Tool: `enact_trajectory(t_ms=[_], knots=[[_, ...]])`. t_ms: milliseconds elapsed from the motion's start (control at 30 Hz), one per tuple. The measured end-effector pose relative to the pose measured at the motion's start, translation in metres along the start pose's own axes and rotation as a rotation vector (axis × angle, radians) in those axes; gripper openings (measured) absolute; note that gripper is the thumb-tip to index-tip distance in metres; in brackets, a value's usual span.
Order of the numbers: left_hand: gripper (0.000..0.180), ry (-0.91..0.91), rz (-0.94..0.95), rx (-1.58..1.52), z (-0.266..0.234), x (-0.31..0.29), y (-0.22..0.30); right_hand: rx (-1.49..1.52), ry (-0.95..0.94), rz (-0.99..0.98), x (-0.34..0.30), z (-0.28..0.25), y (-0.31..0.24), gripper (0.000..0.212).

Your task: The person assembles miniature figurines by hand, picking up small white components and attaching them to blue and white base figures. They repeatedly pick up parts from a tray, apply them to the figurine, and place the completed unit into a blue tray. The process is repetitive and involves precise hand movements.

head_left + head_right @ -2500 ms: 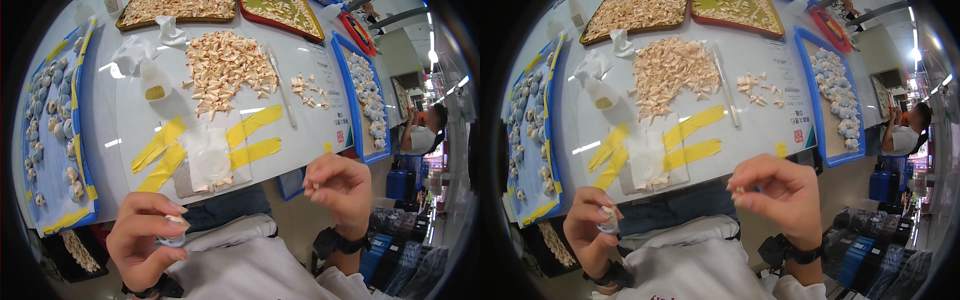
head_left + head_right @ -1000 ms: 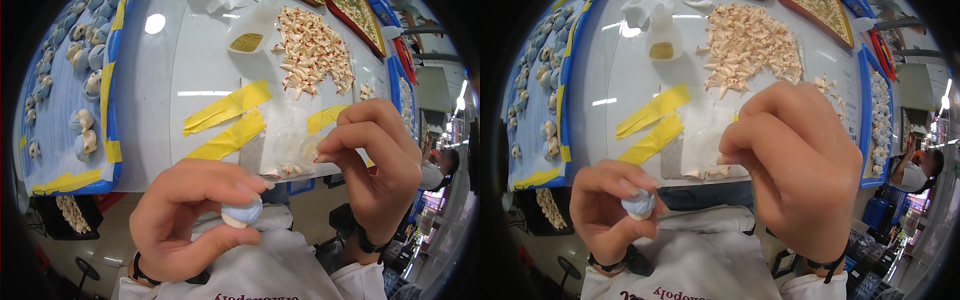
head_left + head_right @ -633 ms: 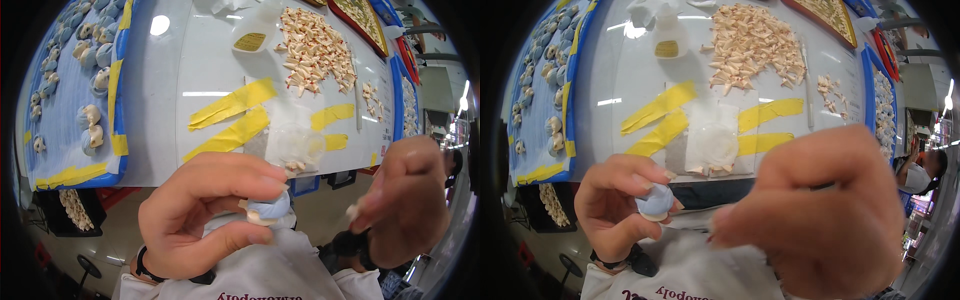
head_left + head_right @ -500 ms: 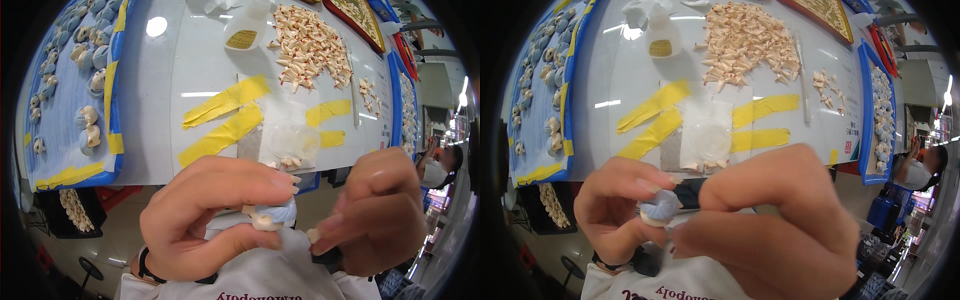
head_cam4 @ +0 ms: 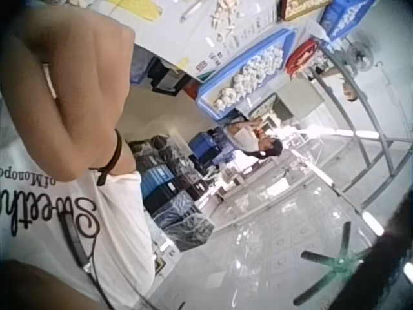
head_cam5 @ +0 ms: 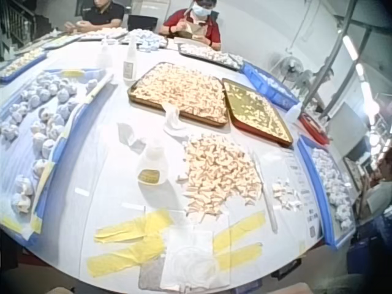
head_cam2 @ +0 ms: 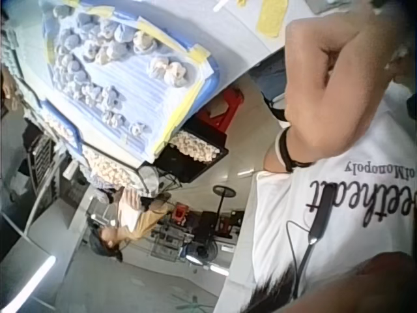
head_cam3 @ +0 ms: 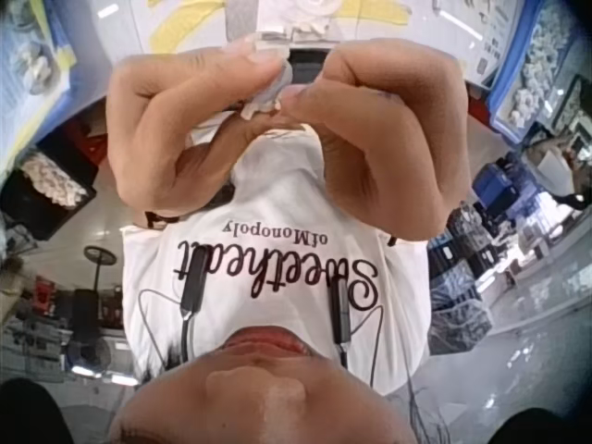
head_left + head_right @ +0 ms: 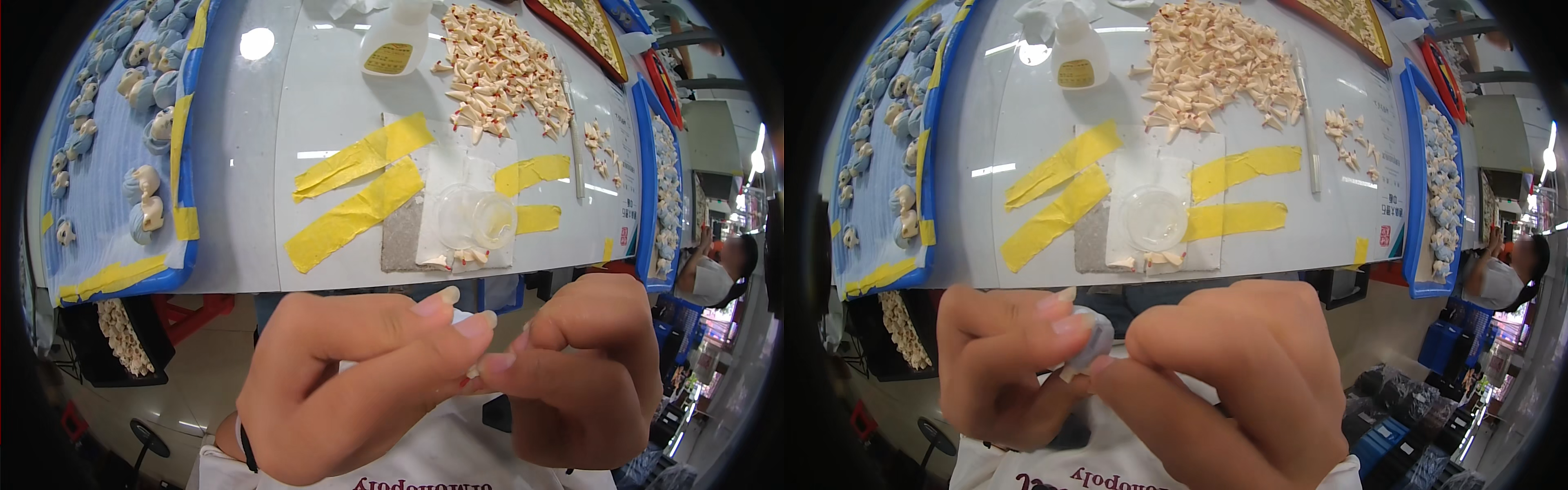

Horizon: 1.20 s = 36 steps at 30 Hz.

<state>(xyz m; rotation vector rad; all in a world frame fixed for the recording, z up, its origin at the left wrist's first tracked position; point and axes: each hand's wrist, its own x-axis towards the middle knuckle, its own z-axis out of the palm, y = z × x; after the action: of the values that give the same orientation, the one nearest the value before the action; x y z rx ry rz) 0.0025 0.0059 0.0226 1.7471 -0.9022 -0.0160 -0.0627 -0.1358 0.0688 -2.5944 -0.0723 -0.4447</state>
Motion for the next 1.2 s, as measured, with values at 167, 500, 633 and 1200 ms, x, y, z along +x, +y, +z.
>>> enact_trajectory(t_ms=[167, 500, 633, 1200], knots=[[0.037, 0.062, 0.082, 0.040, 0.006, 0.002, 0.001, 0.068, 0.024, 0.002, -0.001, 0.000, 0.004, 0.025], [0.038, 0.036, 0.094, -0.047, 0.007, 0.002, -0.008, 0.295, -0.026, -0.003, -0.006, -0.003, 0.027, 0.021], [0.041, 0.009, 0.037, 0.082, 0.004, 0.002, 0.002, 0.264, -0.049, -0.048, -0.004, -0.005, 0.031, 0.018], [0.038, 0.136, -0.185, -0.206, -0.012, -0.005, -0.028, 0.273, 0.274, 0.550, -0.006, -0.066, 0.112, 0.012]])
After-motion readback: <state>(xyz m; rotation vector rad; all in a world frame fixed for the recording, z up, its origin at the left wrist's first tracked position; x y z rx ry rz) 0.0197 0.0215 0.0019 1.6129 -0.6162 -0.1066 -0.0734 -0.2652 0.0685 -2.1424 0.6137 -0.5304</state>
